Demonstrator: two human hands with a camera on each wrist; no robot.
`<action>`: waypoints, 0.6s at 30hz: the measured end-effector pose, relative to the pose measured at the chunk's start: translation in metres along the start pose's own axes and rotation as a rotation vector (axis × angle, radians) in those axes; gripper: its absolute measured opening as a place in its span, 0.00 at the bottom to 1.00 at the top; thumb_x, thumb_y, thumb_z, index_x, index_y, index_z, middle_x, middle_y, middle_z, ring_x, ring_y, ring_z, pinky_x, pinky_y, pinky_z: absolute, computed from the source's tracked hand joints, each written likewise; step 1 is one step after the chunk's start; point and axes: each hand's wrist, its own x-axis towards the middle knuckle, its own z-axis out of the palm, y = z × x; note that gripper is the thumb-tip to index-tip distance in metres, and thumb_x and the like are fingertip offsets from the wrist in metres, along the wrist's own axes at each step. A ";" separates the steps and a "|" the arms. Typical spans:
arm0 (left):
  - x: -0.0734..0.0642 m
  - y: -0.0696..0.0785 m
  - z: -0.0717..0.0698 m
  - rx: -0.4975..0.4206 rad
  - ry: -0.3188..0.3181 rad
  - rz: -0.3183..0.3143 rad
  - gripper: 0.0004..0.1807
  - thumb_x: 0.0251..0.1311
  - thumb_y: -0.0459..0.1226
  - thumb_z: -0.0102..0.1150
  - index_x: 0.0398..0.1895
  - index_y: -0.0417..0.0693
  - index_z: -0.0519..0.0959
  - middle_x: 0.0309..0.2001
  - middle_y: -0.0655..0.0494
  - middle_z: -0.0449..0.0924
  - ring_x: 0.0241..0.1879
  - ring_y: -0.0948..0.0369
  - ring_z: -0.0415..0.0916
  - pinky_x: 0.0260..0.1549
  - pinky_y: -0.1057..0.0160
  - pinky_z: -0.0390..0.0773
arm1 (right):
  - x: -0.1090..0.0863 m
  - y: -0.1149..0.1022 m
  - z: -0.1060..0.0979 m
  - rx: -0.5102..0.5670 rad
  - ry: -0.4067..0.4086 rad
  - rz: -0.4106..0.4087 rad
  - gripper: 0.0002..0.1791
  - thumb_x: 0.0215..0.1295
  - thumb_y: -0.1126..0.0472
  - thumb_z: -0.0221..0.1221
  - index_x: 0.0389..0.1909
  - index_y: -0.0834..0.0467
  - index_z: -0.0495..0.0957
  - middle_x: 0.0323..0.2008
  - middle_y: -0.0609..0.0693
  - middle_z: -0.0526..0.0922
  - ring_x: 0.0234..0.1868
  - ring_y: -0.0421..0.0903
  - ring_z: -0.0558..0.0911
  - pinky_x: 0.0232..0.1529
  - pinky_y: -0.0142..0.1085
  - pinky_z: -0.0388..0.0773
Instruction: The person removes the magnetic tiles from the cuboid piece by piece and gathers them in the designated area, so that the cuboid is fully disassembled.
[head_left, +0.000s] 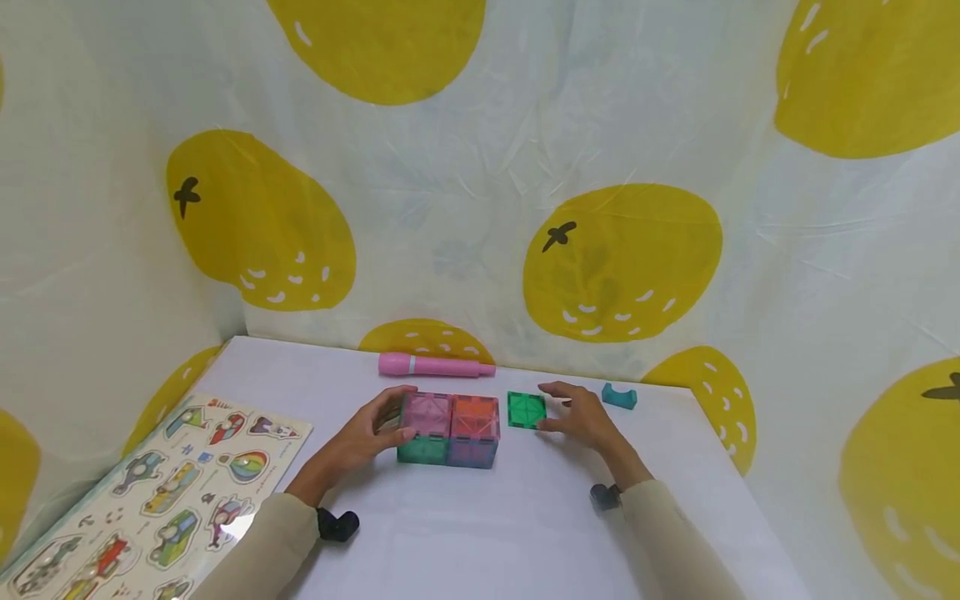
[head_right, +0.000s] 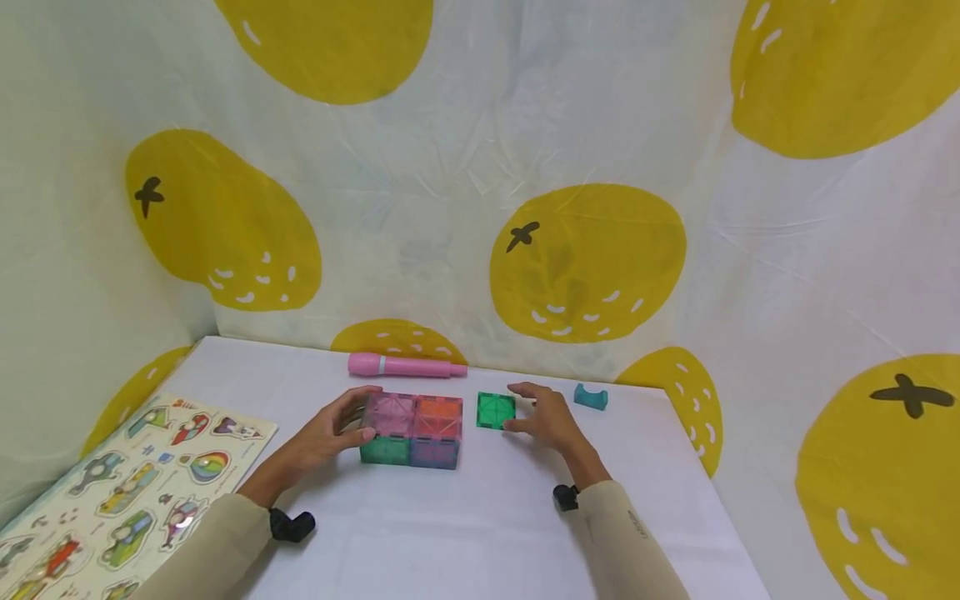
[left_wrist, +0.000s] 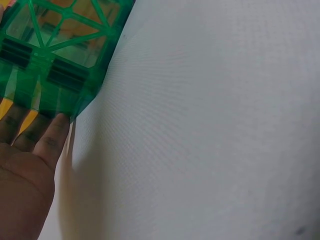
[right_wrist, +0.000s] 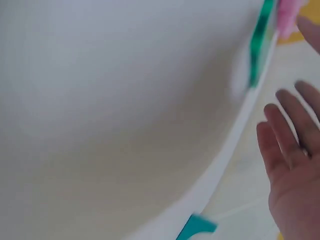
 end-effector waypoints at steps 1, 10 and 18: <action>0.000 0.000 0.000 0.001 0.000 0.001 0.42 0.70 0.47 0.69 0.82 0.58 0.61 0.81 0.55 0.63 0.85 0.46 0.53 0.83 0.36 0.51 | -0.003 -0.004 0.002 0.031 0.027 -0.008 0.33 0.63 0.56 0.76 0.70 0.51 0.79 0.68 0.54 0.82 0.68 0.59 0.80 0.69 0.58 0.79; -0.001 0.001 -0.001 -0.008 0.006 0.018 0.41 0.70 0.45 0.69 0.82 0.60 0.61 0.81 0.53 0.64 0.84 0.45 0.55 0.82 0.34 0.52 | -0.035 -0.047 0.030 0.518 0.083 0.029 0.22 0.70 0.59 0.70 0.62 0.63 0.83 0.50 0.63 0.91 0.47 0.56 0.93 0.47 0.35 0.90; 0.001 0.001 0.001 0.002 0.012 -0.015 0.42 0.69 0.47 0.70 0.82 0.62 0.61 0.81 0.55 0.63 0.84 0.46 0.54 0.82 0.34 0.52 | -0.044 -0.074 0.052 0.657 0.110 0.091 0.22 0.67 0.59 0.73 0.60 0.59 0.85 0.45 0.57 0.93 0.41 0.53 0.94 0.44 0.41 0.92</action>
